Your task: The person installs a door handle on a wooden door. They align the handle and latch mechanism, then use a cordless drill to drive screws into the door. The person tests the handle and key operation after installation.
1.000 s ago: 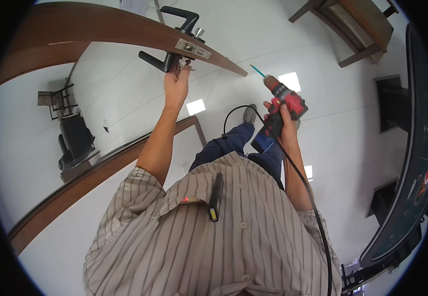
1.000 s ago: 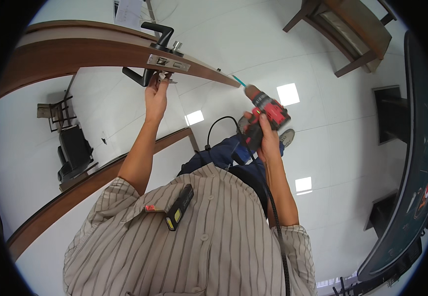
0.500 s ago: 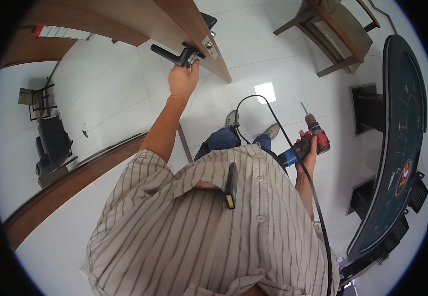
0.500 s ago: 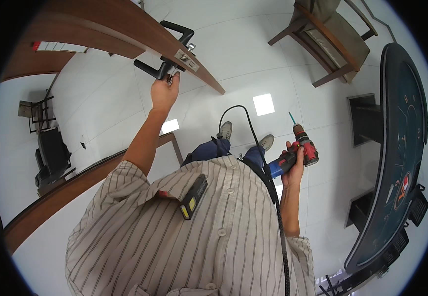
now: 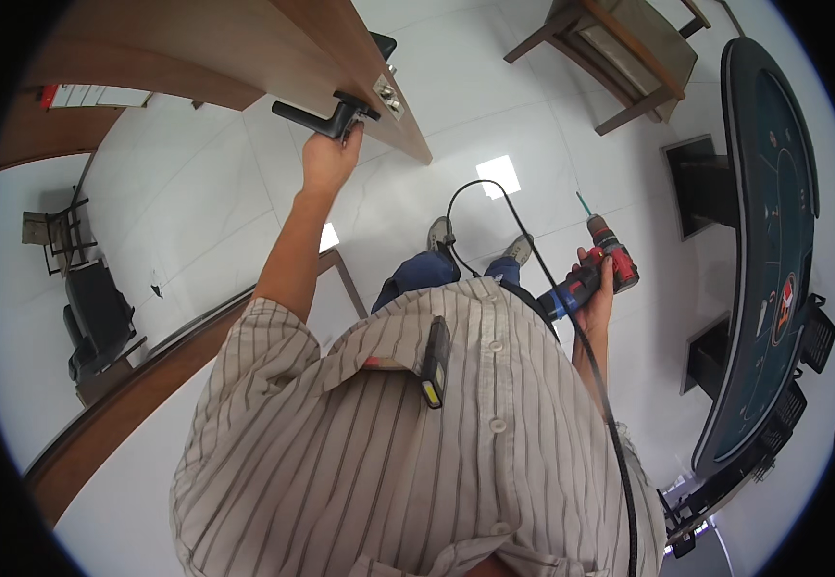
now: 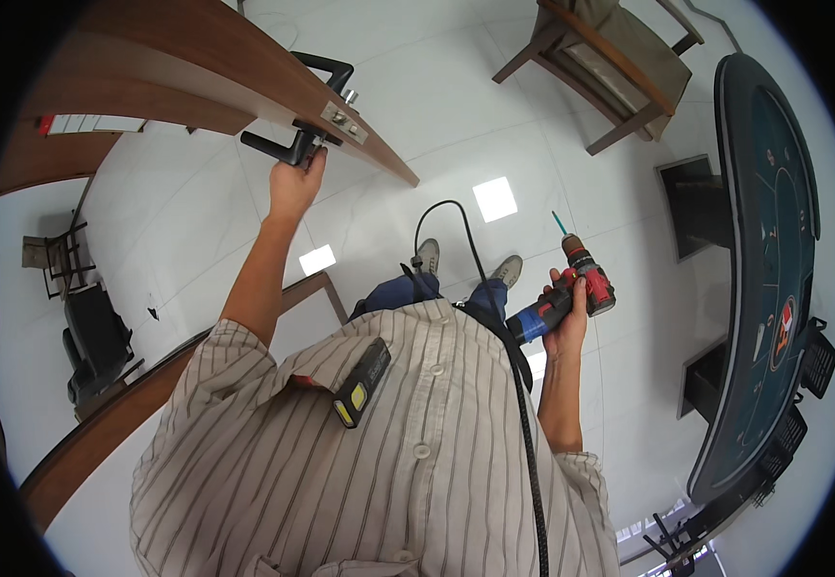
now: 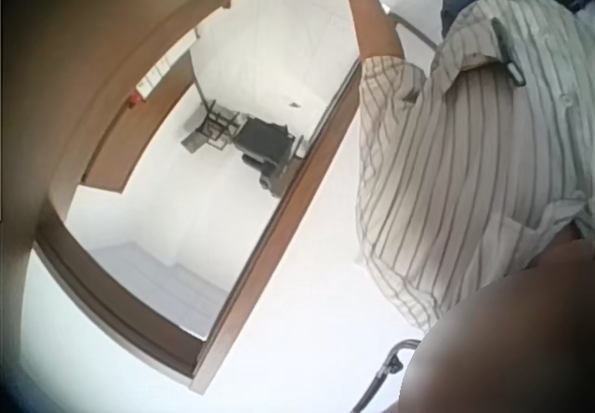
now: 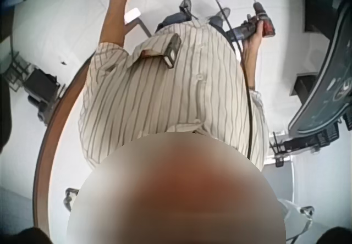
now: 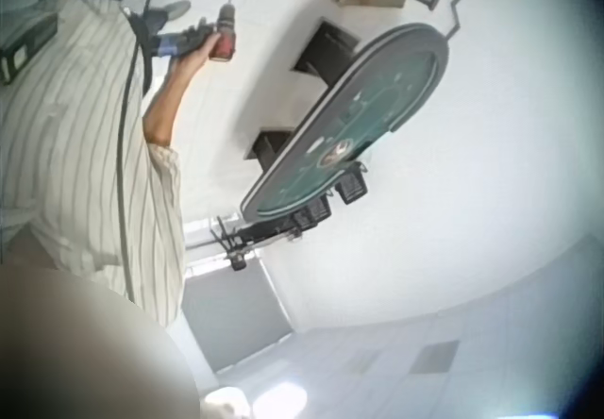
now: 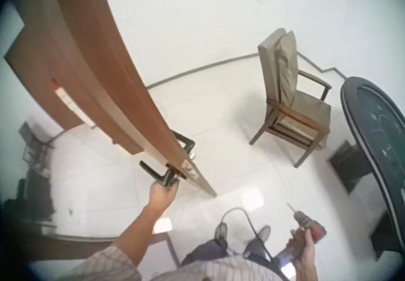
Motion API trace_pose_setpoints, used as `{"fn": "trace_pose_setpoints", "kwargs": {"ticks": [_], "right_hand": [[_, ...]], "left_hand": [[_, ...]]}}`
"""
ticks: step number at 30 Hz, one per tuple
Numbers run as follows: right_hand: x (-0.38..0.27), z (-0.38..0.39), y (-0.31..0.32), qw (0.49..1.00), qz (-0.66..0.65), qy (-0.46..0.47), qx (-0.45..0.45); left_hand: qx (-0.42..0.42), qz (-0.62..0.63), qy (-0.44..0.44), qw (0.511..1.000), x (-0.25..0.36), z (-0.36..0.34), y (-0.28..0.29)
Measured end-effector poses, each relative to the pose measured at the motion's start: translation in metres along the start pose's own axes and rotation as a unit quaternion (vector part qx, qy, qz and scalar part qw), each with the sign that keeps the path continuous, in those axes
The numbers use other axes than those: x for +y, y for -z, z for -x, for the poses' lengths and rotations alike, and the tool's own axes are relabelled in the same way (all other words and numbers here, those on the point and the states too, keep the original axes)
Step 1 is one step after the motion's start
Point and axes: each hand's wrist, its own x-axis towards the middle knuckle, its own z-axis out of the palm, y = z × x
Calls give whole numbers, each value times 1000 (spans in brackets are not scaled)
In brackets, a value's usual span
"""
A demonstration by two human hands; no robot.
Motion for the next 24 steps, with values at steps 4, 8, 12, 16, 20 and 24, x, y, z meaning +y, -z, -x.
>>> {"fn": "trace_pose_setpoints", "kwargs": {"ticks": [4, 8, 12, 16, 20, 24], "right_hand": [[3, -1, -3, 1000, -2, -5, 4], [3, -1, -7, 1000, 0, -3, 3], [0, 1, -12, 1000, 5, -6, 4], [-2, 3, -15, 1000, 14, -5, -4], [-2, 3, -14, 1000, 3, -9, -4], [-1, 3, -10, 1000, 4, -7, -4]], "left_hand": [[45, -12, -1, 999, 6, 8, -4], [6, 362, 260, 895, 4, 5, -19], [-67, 605, 422, 672, 3, 1, -18], [-60, 600, 406, 687, 14, 7, -24], [48, 313, 220, 923, 19, 10, -33], [-51, 753, 335, 564, 17, 2, -28]]}}
